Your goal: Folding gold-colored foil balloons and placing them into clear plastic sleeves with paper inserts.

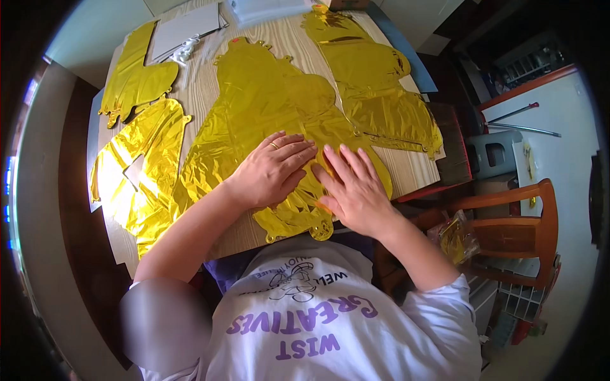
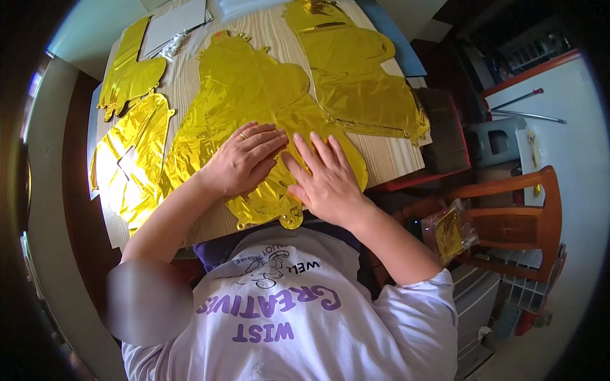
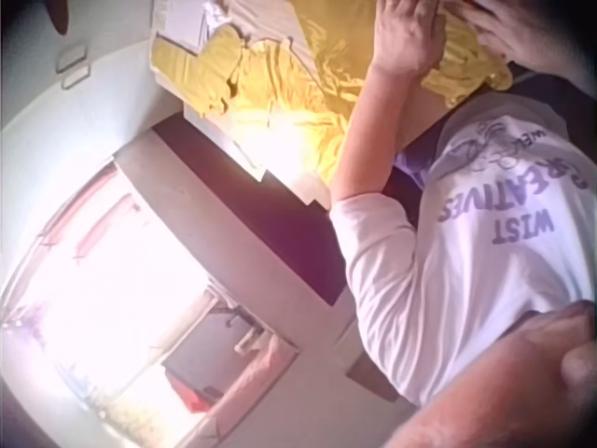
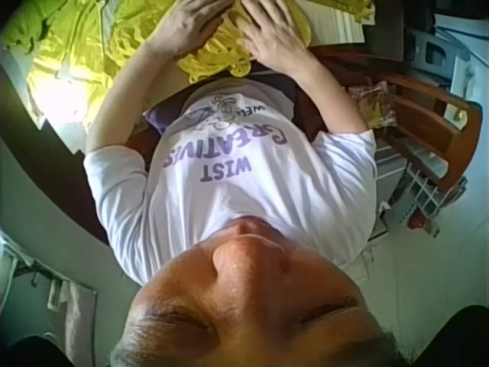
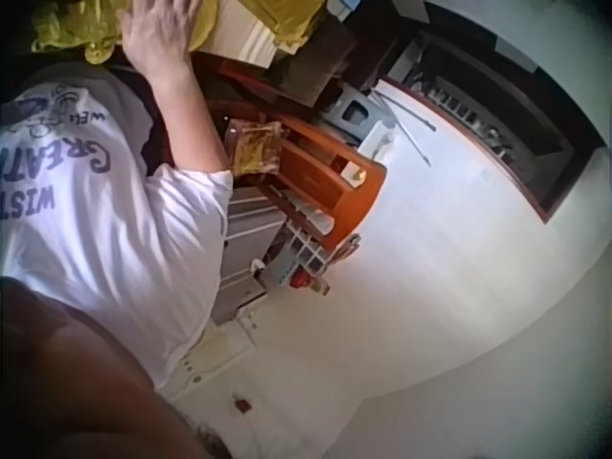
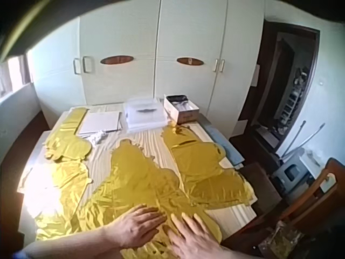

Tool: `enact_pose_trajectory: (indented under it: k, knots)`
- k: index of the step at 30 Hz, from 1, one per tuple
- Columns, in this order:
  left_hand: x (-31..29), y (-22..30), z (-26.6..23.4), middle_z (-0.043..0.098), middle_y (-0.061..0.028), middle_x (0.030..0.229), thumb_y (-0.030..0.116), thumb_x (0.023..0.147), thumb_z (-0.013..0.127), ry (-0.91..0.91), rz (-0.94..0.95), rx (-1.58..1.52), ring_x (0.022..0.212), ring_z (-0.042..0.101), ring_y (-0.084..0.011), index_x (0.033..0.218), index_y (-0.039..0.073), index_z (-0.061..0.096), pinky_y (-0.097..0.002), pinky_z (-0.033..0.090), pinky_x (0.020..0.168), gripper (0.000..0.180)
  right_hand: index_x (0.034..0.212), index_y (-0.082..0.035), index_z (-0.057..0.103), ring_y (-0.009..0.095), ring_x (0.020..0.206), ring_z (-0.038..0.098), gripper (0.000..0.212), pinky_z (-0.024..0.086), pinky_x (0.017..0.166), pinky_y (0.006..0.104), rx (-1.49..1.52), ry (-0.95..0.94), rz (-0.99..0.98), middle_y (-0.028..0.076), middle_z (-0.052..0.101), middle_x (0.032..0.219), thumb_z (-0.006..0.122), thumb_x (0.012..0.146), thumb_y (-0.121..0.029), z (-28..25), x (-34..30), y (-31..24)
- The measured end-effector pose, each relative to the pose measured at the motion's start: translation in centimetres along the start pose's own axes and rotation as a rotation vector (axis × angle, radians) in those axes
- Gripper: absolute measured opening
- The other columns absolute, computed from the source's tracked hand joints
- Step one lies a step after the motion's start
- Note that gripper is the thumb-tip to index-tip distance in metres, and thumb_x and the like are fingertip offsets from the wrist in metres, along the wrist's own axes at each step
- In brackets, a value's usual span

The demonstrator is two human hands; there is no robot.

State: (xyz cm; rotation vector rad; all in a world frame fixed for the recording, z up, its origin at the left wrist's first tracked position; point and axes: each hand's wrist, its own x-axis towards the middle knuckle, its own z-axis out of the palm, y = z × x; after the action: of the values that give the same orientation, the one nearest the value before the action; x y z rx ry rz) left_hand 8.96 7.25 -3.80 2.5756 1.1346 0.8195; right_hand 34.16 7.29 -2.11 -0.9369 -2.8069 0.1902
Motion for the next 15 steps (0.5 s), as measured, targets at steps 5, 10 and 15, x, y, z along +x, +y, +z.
enact_pose_trajectory:
  k: [5, 10, 15]
  knots:
    - [0.1, -0.1, 0.0, 0.062, -0.0127, 0.135, 0.016, 0.091, 0.067, -0.022, -0.015, -0.012, 0.129, 0.056, -0.0317, 0.133, 0.003, 0.060, -0.0481, 0.040, 0.113, 0.045, 0.144, -0.009, 0.052, 0.040, 0.144, 0.035, 0.063, 0.026, 0.118, 0.0585, -0.002, -0.029, -0.036, 0.015, 0.039, 0.157, 0.067, 0.091, -0.041, -0.3, -4.6, -2.0]
    - [-0.1, -0.4, 0.2, 0.063, -0.0168, 0.132, 0.011, 0.089, 0.067, 0.009, 0.017, -0.065, 0.124, 0.059, -0.0365, 0.134, 0.002, 0.060, -0.0500, 0.044, 0.108, 0.046, 0.137, -0.008, 0.060, 0.039, 0.139, 0.041, 0.053, 0.026, 0.118, 0.0580, 0.079, -0.020, -0.159, 0.015, 0.051, 0.146, 0.053, 0.101, -0.046, -1.2, -5.3, -1.0]
    - [0.2, -0.1, -1.7, 0.056, -0.0226, 0.138, 0.013, 0.092, 0.066, 0.017, -0.068, -0.289, 0.122, 0.058, -0.0425, 0.135, 0.001, 0.058, -0.0479, 0.047, 0.105, 0.046, 0.108, -0.005, 0.072, 0.030, 0.109, 0.061, 0.025, 0.045, 0.101, 0.0458, 0.568, 0.122, -0.109, 0.012, 0.067, 0.111, 0.064, 0.096, -0.025, -3.7, 0.6, 2.6]
